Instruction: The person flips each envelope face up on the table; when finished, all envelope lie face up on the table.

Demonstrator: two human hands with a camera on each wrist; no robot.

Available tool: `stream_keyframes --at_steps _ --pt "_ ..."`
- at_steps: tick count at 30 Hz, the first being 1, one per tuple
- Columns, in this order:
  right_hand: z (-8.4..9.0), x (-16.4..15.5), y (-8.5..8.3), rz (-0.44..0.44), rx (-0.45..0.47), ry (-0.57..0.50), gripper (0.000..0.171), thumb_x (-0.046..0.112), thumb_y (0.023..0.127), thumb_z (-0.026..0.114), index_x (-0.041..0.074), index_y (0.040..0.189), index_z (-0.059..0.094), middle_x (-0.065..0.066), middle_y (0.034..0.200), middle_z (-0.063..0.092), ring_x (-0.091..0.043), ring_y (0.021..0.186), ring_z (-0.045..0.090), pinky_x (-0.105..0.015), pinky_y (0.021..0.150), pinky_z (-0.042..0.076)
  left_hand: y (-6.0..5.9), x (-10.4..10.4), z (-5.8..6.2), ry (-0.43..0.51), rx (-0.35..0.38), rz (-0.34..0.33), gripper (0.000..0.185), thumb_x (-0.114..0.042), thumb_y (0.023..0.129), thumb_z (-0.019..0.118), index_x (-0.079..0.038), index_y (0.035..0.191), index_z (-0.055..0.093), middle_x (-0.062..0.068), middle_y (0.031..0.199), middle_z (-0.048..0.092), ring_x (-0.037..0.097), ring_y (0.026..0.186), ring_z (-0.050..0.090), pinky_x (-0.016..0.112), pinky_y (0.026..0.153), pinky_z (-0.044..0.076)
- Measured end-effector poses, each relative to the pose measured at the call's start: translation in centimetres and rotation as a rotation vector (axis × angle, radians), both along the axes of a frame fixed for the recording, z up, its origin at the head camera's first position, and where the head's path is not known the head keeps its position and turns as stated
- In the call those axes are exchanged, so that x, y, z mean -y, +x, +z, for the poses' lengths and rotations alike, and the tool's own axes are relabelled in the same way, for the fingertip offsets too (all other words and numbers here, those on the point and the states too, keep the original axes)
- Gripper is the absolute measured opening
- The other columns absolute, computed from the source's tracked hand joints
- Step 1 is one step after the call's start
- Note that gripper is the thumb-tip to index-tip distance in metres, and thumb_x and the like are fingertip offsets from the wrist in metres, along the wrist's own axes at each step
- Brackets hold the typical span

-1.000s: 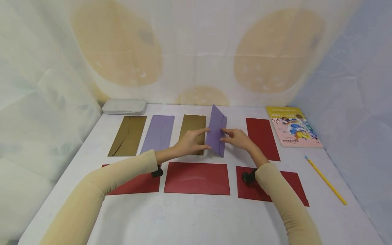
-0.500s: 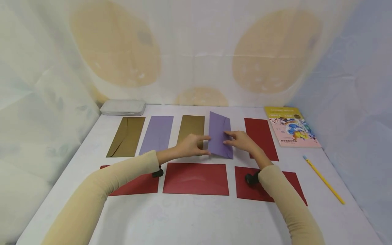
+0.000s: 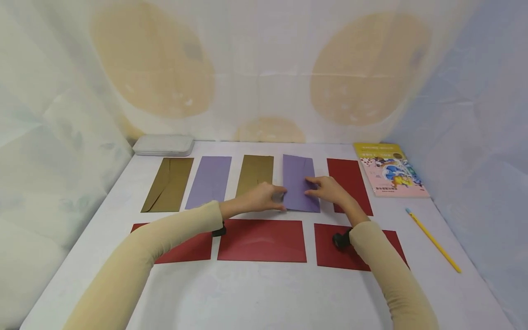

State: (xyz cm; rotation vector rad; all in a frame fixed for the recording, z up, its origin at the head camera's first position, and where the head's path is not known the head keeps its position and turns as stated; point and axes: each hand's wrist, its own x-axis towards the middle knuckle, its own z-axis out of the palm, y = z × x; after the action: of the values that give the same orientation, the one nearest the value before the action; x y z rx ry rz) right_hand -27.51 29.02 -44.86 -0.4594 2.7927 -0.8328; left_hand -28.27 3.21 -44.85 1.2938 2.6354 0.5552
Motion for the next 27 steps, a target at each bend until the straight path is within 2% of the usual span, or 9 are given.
stream_keyframes --at_steps 8,17,20,23,27 --pt "-0.3 0.1 -0.1 -0.001 0.000 0.038 0.061 0.024 0.088 0.071 0.000 0.140 0.048 -0.025 0.140 0.045 -0.046 0.129 0.040 -0.058 0.100 0.035 0.3 -0.6 -0.2 -0.095 -0.033 0.049 0.058 -0.042 0.083 0.075 -0.004 0.125 0.064 0.005 0.120 0.066 0.009 0.084 0.056 0.021 0.068 0.045" --pt "-0.2 0.1 0.1 0.010 -0.009 0.057 0.063 0.022 0.088 0.072 -0.001 0.140 0.047 -0.026 0.140 0.045 -0.047 0.128 0.041 -0.058 0.099 0.036 0.2 -0.8 -0.4 -0.110 -0.064 0.046 0.056 -0.042 0.084 0.074 -0.004 0.124 0.065 0.005 0.123 0.065 0.010 0.090 0.061 0.021 0.069 0.047" --pt "0.0 0.0 0.2 0.005 -0.008 0.048 0.064 0.024 0.088 0.072 0.000 0.141 0.046 -0.026 0.141 0.044 -0.047 0.128 0.041 -0.058 0.100 0.036 0.2 -0.8 -0.2 -0.107 -0.071 0.028 0.057 -0.042 0.085 0.073 -0.003 0.126 0.064 0.007 0.124 0.064 0.012 0.098 0.063 0.022 0.075 0.049" --pt "0.5 -0.6 0.5 -0.011 -0.022 0.023 0.064 0.026 0.088 0.072 0.002 0.142 0.047 -0.026 0.140 0.045 -0.048 0.127 0.042 -0.059 0.098 0.037 0.1 -0.9 0.1 -0.081 -0.088 -0.011 0.060 -0.041 0.086 0.072 -0.001 0.129 0.060 0.010 0.128 0.061 0.017 0.111 0.061 0.023 0.086 0.049" --pt "1.0 -1.7 0.8 -0.035 -0.059 0.013 0.064 0.031 0.089 0.071 0.003 0.142 0.047 -0.028 0.133 0.052 -0.045 0.113 0.055 -0.056 0.091 0.044 0.2 -1.4 0.8 -0.025 -0.086 -0.075 0.065 -0.040 0.087 0.071 0.002 0.134 0.054 0.013 0.134 0.056 0.020 0.119 0.056 0.024 0.094 0.045"
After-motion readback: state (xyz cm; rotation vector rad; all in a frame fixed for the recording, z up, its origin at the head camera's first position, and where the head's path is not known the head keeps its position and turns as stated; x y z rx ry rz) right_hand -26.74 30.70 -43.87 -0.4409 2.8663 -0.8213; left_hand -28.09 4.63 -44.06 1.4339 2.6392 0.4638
